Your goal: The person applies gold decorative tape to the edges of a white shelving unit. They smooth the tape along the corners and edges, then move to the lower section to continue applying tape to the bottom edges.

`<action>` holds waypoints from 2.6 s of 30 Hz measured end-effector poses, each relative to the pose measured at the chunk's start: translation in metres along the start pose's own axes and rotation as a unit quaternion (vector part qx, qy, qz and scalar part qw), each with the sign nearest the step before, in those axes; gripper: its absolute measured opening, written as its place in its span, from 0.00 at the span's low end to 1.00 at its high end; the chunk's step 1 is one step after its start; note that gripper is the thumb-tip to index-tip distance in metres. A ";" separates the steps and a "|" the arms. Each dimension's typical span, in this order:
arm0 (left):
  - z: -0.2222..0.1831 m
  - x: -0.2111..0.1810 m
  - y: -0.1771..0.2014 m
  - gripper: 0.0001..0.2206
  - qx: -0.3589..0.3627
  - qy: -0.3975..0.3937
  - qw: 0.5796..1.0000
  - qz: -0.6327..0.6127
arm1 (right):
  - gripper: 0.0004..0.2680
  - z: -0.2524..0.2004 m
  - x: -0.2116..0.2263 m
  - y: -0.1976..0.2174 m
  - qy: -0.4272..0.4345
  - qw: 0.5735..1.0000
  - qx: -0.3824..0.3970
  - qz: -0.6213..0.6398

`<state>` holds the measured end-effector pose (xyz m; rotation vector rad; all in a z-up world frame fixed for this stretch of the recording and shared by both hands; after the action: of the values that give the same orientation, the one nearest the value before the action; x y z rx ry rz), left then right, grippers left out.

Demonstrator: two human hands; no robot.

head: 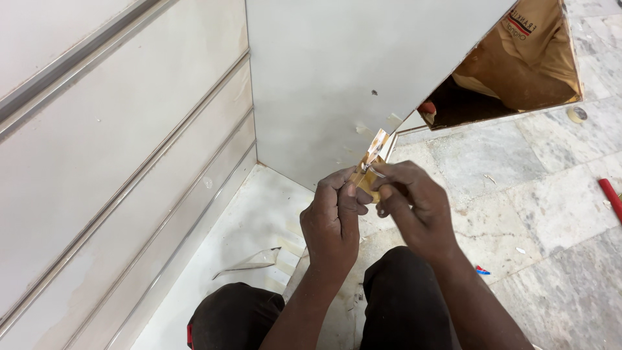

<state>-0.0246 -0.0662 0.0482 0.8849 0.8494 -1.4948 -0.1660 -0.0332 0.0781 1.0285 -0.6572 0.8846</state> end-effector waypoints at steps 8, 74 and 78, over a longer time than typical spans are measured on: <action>-0.003 -0.008 -0.005 0.10 0.020 -0.011 0.999 -0.034 | 0.15 0.004 0.016 0.005 0.062 0.982 -0.057 -0.167; 0.000 0.061 0.036 0.10 -0.063 0.104 0.974 -0.193 | 0.13 -0.067 -0.269 -0.167 -0.525 0.796 -0.058 0.296; -0.001 0.069 0.032 0.11 -0.066 0.129 0.971 -0.191 | 0.12 -0.038 -0.238 -0.165 -0.354 0.926 0.064 0.117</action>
<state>0.0027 -0.0995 -0.0142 0.8609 1.3571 -1.6475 -0.1400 -0.1106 -0.2018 1.4216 -1.3665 0.7537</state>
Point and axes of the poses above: each hand's wrist, its own z-axis towards the middle knuckle, its own y-axis out of the back of the hand, x = y × z, the point moved 9 cm from there along z, towards the middle knuckle, and after that the axes turned 4 degrees about -y, right-handed, at the moved point
